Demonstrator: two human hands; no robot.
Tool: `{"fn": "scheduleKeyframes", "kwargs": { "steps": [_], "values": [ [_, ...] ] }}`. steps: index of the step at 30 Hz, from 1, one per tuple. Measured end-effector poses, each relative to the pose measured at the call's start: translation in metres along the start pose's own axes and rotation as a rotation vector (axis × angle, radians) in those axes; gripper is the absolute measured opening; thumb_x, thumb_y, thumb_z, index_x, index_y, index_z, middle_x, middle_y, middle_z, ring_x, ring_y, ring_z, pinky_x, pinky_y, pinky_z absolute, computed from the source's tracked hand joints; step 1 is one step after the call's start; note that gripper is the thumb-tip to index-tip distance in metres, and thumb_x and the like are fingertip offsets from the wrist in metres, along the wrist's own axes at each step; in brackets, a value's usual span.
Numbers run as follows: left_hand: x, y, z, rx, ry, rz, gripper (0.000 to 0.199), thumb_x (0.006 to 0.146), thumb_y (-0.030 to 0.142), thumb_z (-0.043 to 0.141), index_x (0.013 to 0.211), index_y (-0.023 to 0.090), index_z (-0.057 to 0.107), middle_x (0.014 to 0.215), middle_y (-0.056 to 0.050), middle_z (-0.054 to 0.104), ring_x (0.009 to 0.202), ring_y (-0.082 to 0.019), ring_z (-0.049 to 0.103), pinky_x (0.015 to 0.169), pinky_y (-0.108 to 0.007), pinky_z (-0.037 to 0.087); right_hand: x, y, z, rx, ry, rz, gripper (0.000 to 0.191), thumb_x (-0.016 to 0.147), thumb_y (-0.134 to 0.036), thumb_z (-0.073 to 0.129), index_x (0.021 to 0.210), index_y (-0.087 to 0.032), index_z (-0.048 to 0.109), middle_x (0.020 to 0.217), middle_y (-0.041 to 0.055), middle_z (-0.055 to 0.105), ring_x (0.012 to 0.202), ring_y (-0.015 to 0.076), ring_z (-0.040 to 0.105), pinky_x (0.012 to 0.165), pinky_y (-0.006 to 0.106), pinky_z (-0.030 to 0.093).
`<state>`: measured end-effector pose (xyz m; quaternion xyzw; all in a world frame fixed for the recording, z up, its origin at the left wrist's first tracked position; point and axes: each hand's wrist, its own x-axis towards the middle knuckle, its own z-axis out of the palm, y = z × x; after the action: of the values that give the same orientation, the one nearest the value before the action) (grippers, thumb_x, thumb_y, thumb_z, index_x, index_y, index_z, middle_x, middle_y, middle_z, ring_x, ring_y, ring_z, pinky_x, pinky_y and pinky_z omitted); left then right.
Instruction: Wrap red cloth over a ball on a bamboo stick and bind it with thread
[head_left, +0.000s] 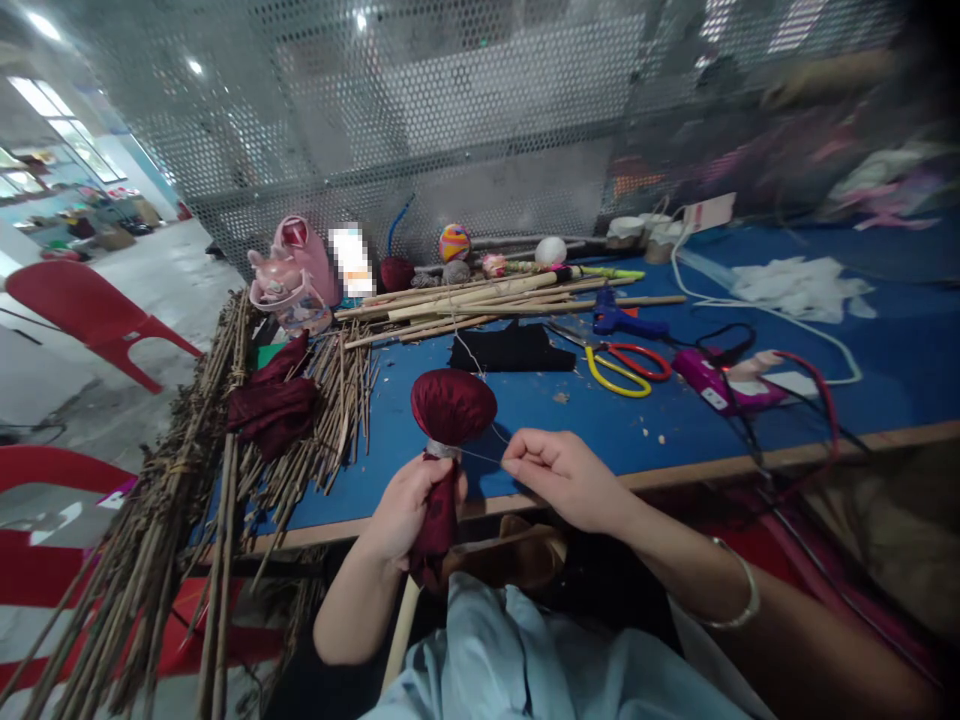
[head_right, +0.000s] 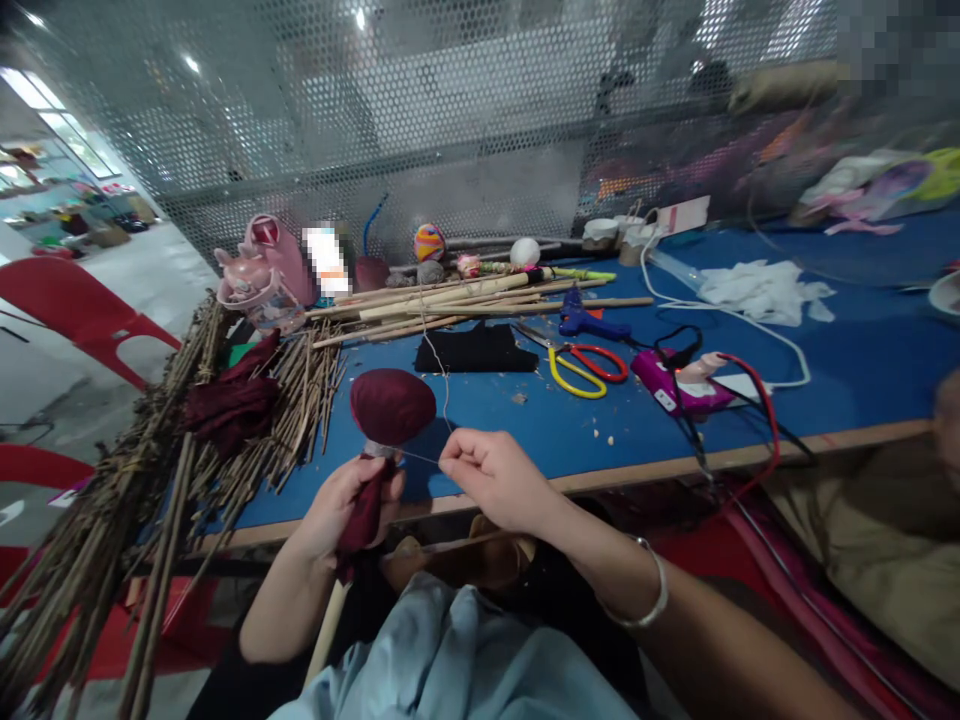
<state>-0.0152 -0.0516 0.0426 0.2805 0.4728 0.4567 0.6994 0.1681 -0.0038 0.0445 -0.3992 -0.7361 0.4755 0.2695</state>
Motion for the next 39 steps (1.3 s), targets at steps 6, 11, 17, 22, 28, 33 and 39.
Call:
{"fn": "scheduleKeyframes", "kwargs": {
  "steps": [6,11,17,22,28,33,39],
  "values": [
    [-0.013,-0.005,0.011,0.061,-0.209,-0.018,0.021,0.073,0.037,0.052,0.071,0.016,0.050,0.051,0.003,0.048,0.039,-0.007,0.038,0.039,-0.021,0.028,0.035,0.028,-0.013,0.144,-0.240,-0.092,0.027,0.072,-0.040,0.057,0.073,-0.013,0.061,0.069,0.0015,0.060,0.067,0.0137,0.051,0.065,0.025,0.041],
    [-0.015,-0.020,0.038,0.300,-0.399,-0.062,0.009,0.069,0.023,0.054,0.067,0.014,0.052,0.058,0.002,0.048,0.054,-0.009,0.040,0.055,-0.023,0.033,0.093,0.018,-0.043,-0.175,-0.667,0.013,0.026,0.060,-0.034,0.069,0.066,-0.009,0.065,0.054,-0.0017,0.056,0.053,0.0108,0.046,0.052,0.023,0.036],
    [0.005,-0.026,0.031,0.340,-0.178,-0.081,0.011,0.072,0.027,0.050,0.074,0.016,0.053,0.058,0.005,0.045,0.053,-0.009,0.037,0.054,-0.022,0.030,0.079,-0.087,-0.038,-0.946,-0.552,-0.313,0.009,0.065,-0.023,0.067,0.064,-0.015,0.064,0.056,-0.0002,0.057,0.053,0.0110,0.046,0.051,0.024,0.027],
    [0.005,-0.001,0.003,0.304,0.067,0.169,0.018,0.073,0.032,0.055,0.067,0.015,0.056,0.064,0.001,0.055,0.061,-0.012,0.046,0.058,-0.022,0.036,0.011,-0.092,-0.017,-0.891,-0.096,-0.438,0.007,0.080,-0.018,0.054,0.077,-0.016,0.060,0.062,0.0024,0.061,0.053,0.0123,0.052,0.050,0.025,0.026],
    [0.007,0.003,-0.001,0.180,0.118,0.108,0.022,0.071,0.035,0.058,0.064,0.015,0.053,0.058,0.003,0.052,0.051,-0.008,0.043,0.049,-0.020,0.033,-0.009,-0.037,0.019,-0.409,0.188,-0.191,0.020,0.087,-0.023,0.045,0.073,-0.018,0.058,0.057,-0.0012,0.058,0.049,0.0096,0.049,0.049,0.021,0.031],
    [0.006,0.003,-0.004,0.138,0.127,0.088,0.021,0.071,0.033,0.059,0.064,0.014,0.054,0.055,0.004,0.052,0.048,-0.008,0.043,0.046,-0.020,0.033,-0.011,-0.020,0.038,-0.206,0.246,-0.182,0.019,0.085,-0.023,0.047,0.075,-0.016,0.061,0.057,-0.0018,0.057,0.051,0.0090,0.050,0.050,0.020,0.034],
    [0.001,0.003,-0.003,0.091,0.074,0.003,0.024,0.072,0.036,0.057,0.064,0.014,0.054,0.051,0.003,0.052,0.040,-0.006,0.042,0.042,-0.019,0.030,0.001,-0.005,0.028,-0.220,0.340,-0.195,0.018,0.084,-0.025,0.050,0.073,-0.015,0.061,0.054,-0.0020,0.056,0.048,0.0085,0.048,0.049,0.019,0.034]
  ]
}}
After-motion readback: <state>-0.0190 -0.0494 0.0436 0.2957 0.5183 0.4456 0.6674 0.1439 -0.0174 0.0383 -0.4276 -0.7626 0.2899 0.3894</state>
